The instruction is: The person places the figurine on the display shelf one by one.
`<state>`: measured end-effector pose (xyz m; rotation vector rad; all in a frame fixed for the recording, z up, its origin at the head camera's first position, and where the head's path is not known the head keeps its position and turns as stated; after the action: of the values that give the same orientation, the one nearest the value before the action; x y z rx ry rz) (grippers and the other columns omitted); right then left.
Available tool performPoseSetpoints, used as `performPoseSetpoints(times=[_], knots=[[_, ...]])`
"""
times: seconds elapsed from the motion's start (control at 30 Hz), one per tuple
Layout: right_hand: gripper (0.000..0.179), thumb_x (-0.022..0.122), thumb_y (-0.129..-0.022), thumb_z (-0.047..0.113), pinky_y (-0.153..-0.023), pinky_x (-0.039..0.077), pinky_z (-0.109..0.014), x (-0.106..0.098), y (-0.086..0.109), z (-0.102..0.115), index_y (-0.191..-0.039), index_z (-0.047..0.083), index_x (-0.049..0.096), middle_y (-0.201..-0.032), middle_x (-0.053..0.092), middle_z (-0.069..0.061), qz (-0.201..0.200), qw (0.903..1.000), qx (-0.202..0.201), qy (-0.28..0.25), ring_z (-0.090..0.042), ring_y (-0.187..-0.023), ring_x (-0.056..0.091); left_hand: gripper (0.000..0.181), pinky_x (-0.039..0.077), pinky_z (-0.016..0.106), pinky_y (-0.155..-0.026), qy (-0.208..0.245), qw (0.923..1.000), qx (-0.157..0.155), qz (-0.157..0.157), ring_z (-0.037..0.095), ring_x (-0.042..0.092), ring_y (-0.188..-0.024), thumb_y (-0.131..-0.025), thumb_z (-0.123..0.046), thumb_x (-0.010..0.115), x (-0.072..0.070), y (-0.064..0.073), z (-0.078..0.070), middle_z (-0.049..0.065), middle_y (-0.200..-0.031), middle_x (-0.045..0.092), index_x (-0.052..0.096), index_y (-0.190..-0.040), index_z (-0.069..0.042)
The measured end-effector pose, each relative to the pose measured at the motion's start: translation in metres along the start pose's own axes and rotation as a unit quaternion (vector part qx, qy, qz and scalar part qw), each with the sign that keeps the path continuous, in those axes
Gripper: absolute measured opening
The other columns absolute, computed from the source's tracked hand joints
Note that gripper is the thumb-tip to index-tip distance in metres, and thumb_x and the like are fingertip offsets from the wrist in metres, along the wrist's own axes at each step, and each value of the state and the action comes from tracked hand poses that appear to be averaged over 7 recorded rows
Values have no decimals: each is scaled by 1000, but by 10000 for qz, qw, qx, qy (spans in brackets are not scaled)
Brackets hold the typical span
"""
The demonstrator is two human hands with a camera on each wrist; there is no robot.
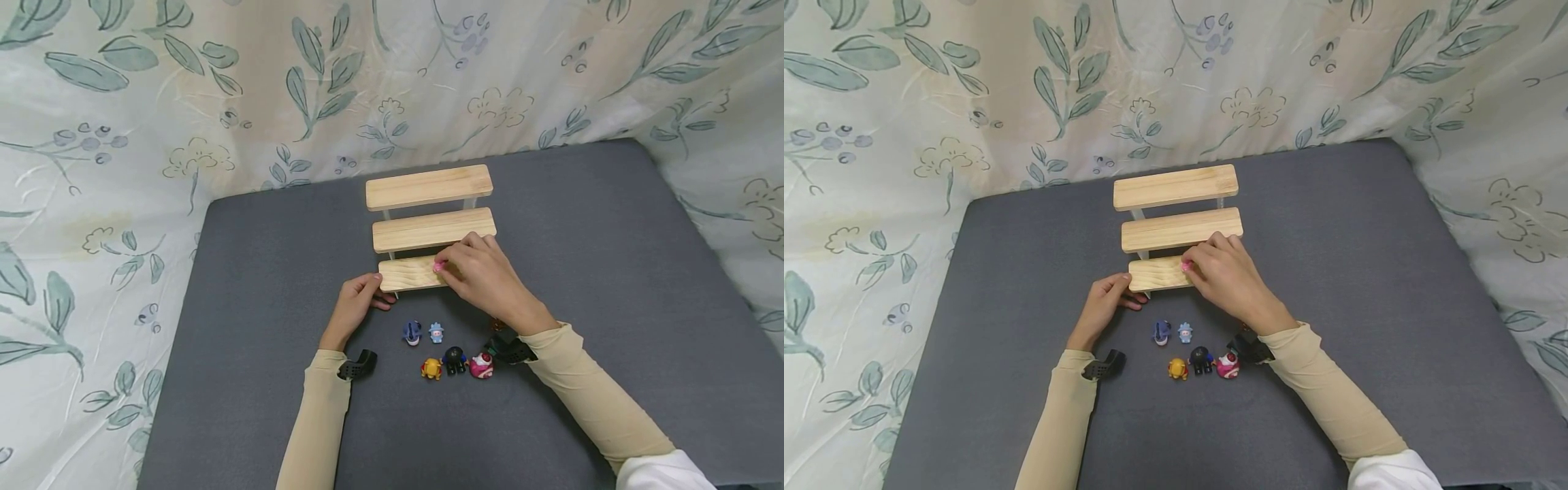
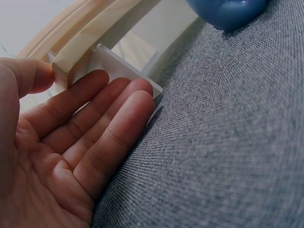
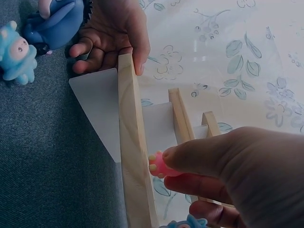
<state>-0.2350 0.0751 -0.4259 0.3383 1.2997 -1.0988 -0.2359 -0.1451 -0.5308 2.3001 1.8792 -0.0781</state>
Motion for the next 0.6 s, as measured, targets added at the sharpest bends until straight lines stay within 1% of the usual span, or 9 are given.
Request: performPoseSetpoints(times=[0.2,0.43,0.6], knots=[[16,78,-91,24,-75,34,-36,2,0,-1,-105,16,76,-96,75,1,-32,10000,-24,16,-20,-85,48,41,67,36,-70,-26,10000,15,4,18,75,-78,-108,-28,48,-1,-1,1,32,-93,72,70,-109,7],[17,79,-90,25,-75,34,-36,2,0,-2,-104,16,76,-96,76,0,-2,10000,10,27,-20,-85,48,40,67,35,-70,-20,10000,-38,-13,16,75,-77,-108,-28,49,0,-1,0,32,-94,72,70,-112,6],[17,79,-90,25,-76,35,-37,2,0,-1,-104,16,75,-96,75,1,-50,10000,-46,55,-21,-86,49,40,67,36,-70,-34,10000,-71,-25,19,75,-79,-108,-29,50,-1,-1,0,32,-94,72,70,-112,5]])
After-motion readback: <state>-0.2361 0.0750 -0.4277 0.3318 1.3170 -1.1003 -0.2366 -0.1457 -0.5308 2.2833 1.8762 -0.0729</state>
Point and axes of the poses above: each hand's wrist, its own y-axis away from the middle knuckle, its own x-axis out of the palm, z = x × y, the point moved 7 cm from there along -y, towards the middle knuckle
